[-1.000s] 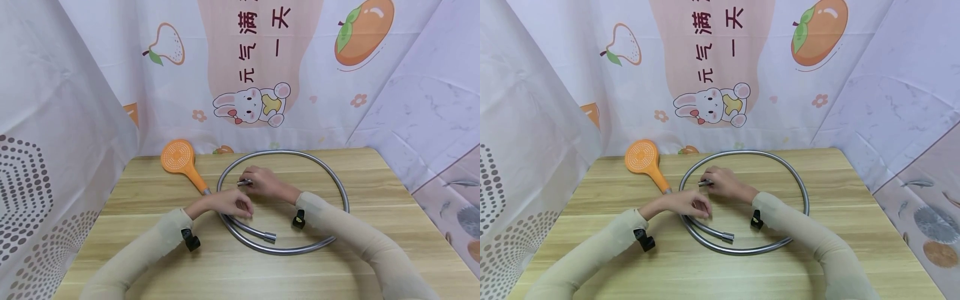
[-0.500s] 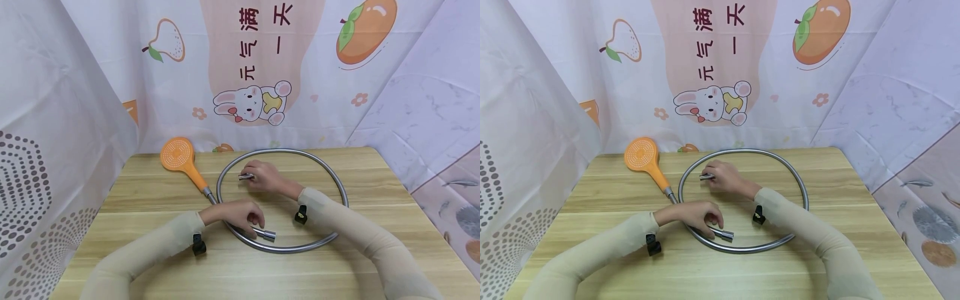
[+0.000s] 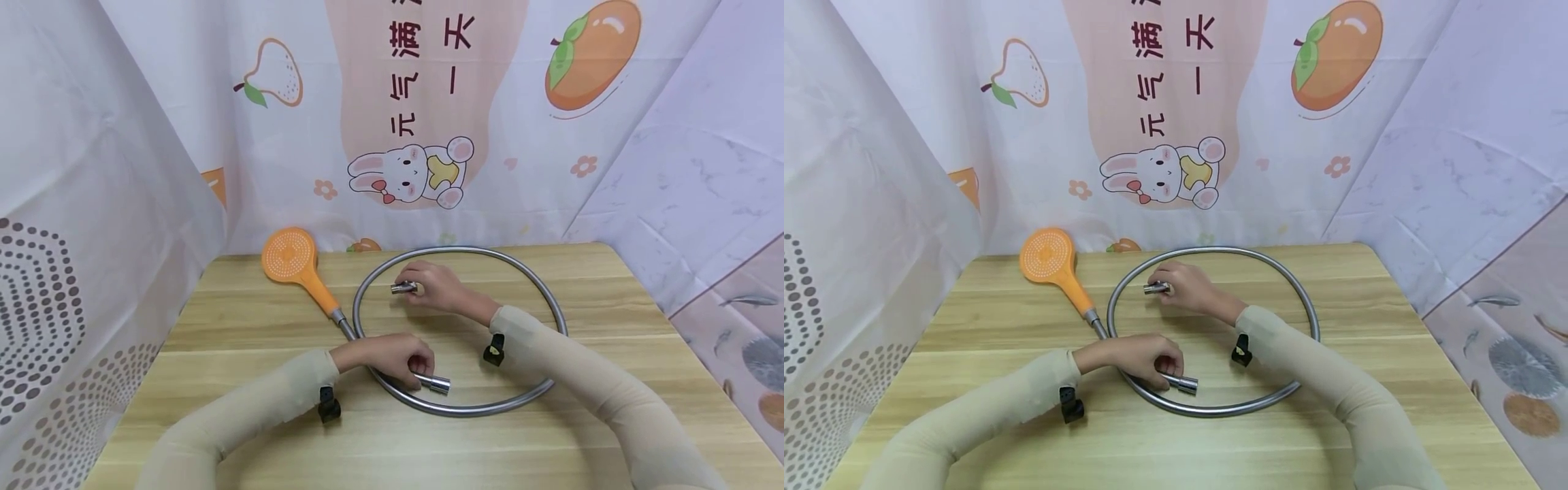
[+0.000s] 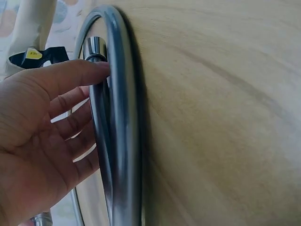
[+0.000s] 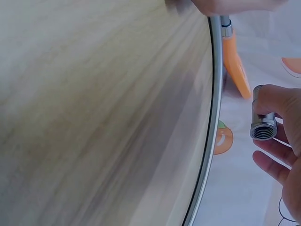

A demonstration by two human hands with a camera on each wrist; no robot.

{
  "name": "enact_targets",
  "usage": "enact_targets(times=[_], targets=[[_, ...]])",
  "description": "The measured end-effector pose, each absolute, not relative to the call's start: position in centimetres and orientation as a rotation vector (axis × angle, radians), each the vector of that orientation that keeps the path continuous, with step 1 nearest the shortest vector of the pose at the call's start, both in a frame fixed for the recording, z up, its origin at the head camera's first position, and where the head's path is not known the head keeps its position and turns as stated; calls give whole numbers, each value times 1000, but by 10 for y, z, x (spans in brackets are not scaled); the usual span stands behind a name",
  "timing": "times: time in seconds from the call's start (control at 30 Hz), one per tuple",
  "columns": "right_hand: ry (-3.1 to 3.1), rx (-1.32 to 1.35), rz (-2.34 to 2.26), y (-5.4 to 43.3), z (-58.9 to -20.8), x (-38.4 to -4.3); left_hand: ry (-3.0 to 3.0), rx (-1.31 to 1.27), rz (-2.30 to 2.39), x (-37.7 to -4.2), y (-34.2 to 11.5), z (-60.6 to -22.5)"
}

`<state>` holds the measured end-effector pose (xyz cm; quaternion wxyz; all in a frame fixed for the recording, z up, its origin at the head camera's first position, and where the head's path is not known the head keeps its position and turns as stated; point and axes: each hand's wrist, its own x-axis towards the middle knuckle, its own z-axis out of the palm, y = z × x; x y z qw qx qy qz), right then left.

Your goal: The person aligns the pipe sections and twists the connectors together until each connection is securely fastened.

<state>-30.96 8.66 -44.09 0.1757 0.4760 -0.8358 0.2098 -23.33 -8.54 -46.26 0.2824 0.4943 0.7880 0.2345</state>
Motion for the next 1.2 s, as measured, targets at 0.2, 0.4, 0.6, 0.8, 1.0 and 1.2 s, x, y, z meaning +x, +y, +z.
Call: enact_targets(times=[0.2,0.4,0.6,0.8,1.0,1.2], targets=[[-2367,1344,612,89,-436,-308,2048,1215,736,-239,-90,-459],[-2389,1343,632,91,-428,-309,2083,1169,781,-247,-95,-453],[-2437,1338,639,95,-421,-312,2167,1136,797,-253,-100,-447],[-2485,1327,675,99,-416,-314,2188,1130,851,-256,-101,-441],[-2468,1307,749,104,-411,-316,2172,1082,888,-258,-101,-436],[-2553,1255,815,108,-400,-313,2160,1014,930,-265,-104,-431]])
